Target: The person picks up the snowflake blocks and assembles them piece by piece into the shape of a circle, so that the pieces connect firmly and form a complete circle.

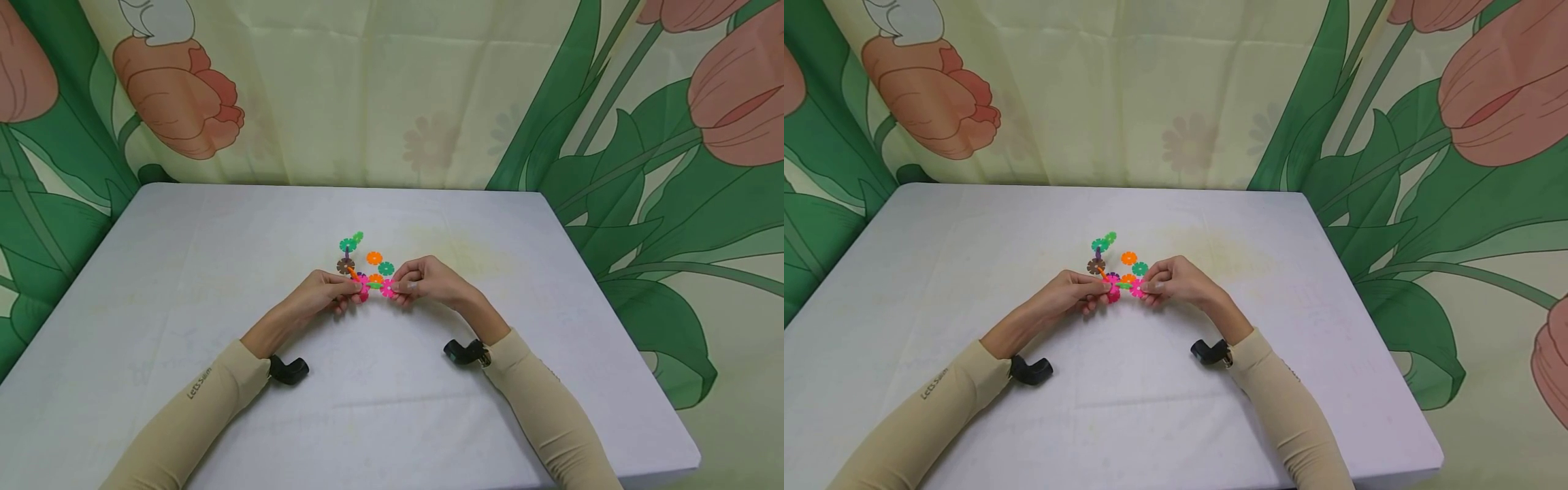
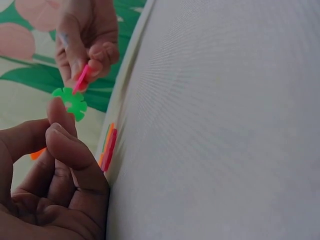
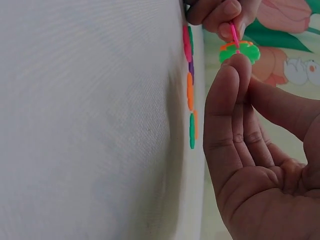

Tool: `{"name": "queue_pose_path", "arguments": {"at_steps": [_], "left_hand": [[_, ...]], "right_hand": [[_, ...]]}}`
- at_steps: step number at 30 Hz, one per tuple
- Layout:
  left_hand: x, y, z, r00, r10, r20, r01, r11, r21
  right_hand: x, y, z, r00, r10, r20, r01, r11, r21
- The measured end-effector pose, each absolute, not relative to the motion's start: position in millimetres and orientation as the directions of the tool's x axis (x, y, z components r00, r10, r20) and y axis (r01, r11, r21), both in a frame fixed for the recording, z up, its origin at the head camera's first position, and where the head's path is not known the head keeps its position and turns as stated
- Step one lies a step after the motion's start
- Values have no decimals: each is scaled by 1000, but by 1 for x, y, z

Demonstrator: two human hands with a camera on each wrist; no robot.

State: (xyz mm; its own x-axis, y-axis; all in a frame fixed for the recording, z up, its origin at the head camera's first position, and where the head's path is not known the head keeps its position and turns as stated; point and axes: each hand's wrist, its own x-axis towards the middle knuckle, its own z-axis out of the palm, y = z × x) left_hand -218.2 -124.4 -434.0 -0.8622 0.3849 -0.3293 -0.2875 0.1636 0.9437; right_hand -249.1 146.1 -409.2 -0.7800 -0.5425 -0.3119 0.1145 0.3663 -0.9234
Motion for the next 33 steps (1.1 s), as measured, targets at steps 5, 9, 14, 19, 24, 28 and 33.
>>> {"name": "queue_pose_path", "arguments": {"at_steps": [5,9,14,19,24,28,33], "left_hand": [[-218,-125,-435,-861,388,-328,-282,173,944],[-219,-125,-435,-860,394,-325,-274,180,945],[-219,-125,-436,-860,395,-323,-270,183,945],[-218,-124,-434,-870,368,-328,-282,174,944],[-218,-124,-428,-878,346,-329,-299,139,944],[-219,-123,-428,-870,361,-337,-311,130,942],[-217,-121,-431,-850,407,-335,-308,133,942]], "right_hand": [[-250,147,-412,-769,-559,-312,116,357,-927],[-250,147,-414,-761,-570,-309,114,352,-929],[-248,145,-414,-758,-581,-297,104,343,-934],[-247,143,-413,-778,-551,-301,120,339,-933],[-247,140,-410,-801,-520,-296,138,322,-937],[-244,135,-408,-819,-499,-282,142,299,-944],[-235,128,-407,-834,-496,-243,124,261,-957]]}}
